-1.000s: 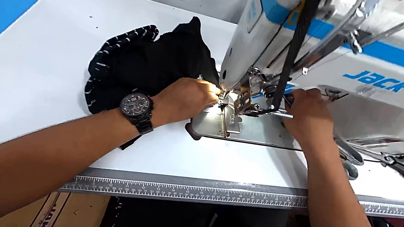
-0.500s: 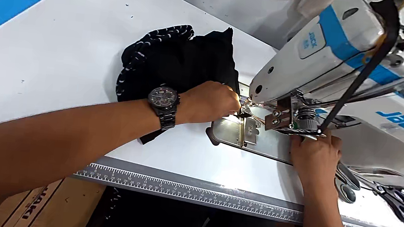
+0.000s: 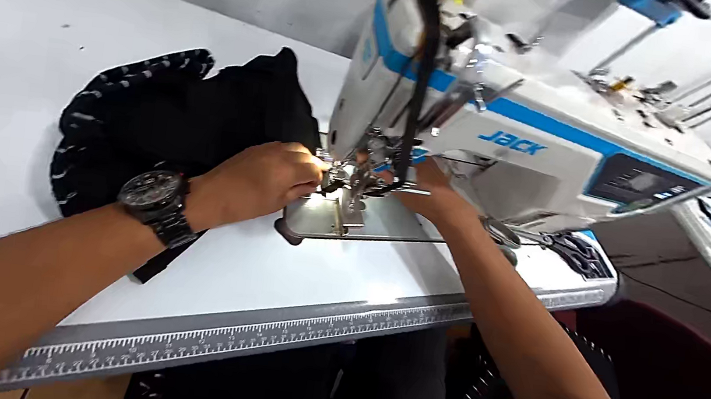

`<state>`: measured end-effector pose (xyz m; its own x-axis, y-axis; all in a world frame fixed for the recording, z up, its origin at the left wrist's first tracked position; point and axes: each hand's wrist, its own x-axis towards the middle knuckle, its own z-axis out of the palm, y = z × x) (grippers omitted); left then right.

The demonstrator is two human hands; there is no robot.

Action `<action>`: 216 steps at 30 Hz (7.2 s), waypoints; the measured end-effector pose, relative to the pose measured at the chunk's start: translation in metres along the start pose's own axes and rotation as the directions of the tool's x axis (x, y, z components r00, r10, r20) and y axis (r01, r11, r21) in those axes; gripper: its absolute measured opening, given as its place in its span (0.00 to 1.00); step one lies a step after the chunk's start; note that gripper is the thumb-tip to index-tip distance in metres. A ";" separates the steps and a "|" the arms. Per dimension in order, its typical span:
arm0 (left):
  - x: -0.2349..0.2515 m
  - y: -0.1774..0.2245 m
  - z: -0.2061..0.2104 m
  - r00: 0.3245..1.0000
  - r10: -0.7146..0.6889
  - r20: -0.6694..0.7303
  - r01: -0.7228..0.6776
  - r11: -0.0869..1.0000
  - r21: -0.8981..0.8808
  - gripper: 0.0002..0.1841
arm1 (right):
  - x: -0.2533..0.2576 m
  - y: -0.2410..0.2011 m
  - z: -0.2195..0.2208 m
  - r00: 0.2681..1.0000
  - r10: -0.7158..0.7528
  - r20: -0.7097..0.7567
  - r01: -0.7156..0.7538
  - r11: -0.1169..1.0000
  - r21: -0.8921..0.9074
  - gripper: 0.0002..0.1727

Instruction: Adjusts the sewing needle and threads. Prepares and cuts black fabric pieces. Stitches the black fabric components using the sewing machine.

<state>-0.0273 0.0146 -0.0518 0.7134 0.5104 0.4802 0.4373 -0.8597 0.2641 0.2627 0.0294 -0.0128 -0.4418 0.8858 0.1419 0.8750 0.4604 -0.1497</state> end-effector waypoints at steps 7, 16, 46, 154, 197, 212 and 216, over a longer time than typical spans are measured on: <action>-0.004 -0.006 0.002 1.000 0.003 0.003 -0.003 1.000 0.004 0.11 | 0.011 0.060 -0.020 0.955 0.284 -0.079 -0.295 0.932 -0.210 0.27; -0.006 -0.009 -0.001 0.999 -0.012 -0.031 0.011 0.999 -0.046 0.12 | -0.086 0.071 -0.042 0.923 0.351 -0.156 -0.379 0.897 -0.227 0.14; -0.004 0.004 -0.034 0.955 -0.192 0.224 0.255 0.919 -0.301 0.05 | -0.132 -0.060 -0.034 0.714 -0.056 0.698 -0.640 0.352 0.683 0.36; -0.209 0.304 0.069 0.402 -0.915 -0.018 0.812 0.365 -0.456 0.20 | -0.274 -0.166 0.119 0.756 0.149 0.637 -0.581 -0.295 0.759 0.21; -0.194 0.301 -0.042 0.370 -0.642 -0.672 0.582 0.724 -0.371 0.11 | -0.224 -0.192 0.063 0.689 -0.552 0.470 0.229 0.780 0.582 0.33; -0.242 0.335 0.086 0.481 -0.750 -0.454 0.835 0.549 -0.022 0.07 | -0.282 -0.159 0.081 0.944 -0.303 0.135 0.199 0.842 0.502 0.11; -0.219 0.336 0.078 0.520 -0.723 -0.454 0.794 0.606 -0.055 0.08 | -0.274 -0.226 0.123 0.968 -0.166 -0.187 0.243 0.803 0.545 0.16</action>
<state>0.0063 -0.3845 -0.1329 -0.1941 0.8773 0.4389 0.8010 -0.1165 0.5872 0.1619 -0.3105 -0.1382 -0.5357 0.7706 0.3452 0.4876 0.6161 -0.6186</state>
